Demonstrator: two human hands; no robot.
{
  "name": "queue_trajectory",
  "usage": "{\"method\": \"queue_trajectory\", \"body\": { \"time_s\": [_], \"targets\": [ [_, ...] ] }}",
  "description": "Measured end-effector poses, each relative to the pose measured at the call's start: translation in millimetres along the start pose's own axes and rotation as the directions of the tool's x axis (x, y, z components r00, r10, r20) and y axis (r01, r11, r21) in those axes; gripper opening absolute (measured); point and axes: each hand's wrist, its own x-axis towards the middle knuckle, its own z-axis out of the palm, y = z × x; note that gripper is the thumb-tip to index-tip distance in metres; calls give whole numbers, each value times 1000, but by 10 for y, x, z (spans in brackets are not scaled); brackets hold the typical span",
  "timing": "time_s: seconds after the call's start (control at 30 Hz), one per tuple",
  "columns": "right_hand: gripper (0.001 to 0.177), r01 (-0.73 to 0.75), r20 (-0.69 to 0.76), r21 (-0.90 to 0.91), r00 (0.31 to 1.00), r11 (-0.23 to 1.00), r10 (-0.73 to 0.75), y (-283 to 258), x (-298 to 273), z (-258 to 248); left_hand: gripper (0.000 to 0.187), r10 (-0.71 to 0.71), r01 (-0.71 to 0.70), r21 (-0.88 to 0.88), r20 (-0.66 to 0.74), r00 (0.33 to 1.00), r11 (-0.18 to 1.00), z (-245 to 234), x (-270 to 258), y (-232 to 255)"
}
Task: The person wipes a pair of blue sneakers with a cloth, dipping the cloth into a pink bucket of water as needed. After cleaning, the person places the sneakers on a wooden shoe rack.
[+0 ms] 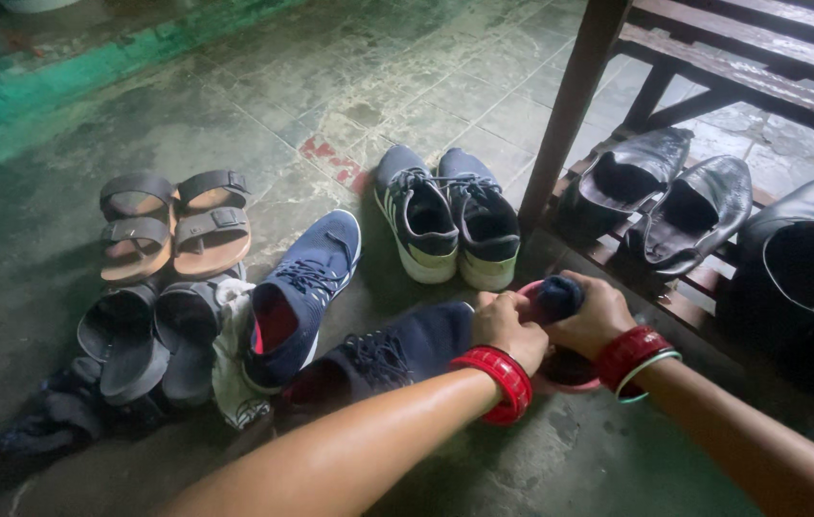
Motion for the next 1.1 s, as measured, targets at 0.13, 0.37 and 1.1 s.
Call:
{"method": "queue_trajectory", "body": {
  "time_s": [0.13, 0.37, 1.1],
  "targets": [
    [50, 4, 46, -46, 999, 999, -2, -193, 81, -123, 18, 5, -5, -20, 18, 1000, 1000, -21, 24, -96],
    [39, -100, 74, -78, 992, 992, 105, -414, 67, -424, 17, -43, 43, 3, 71, 997, 999, -114, 22, -55],
    [47, 11, -31, 108, 999, 994, -8, -358, 140, -512, 18, -23, 21, 15, 125, 992, 1000, -224, 32, -42]
  ]
}}
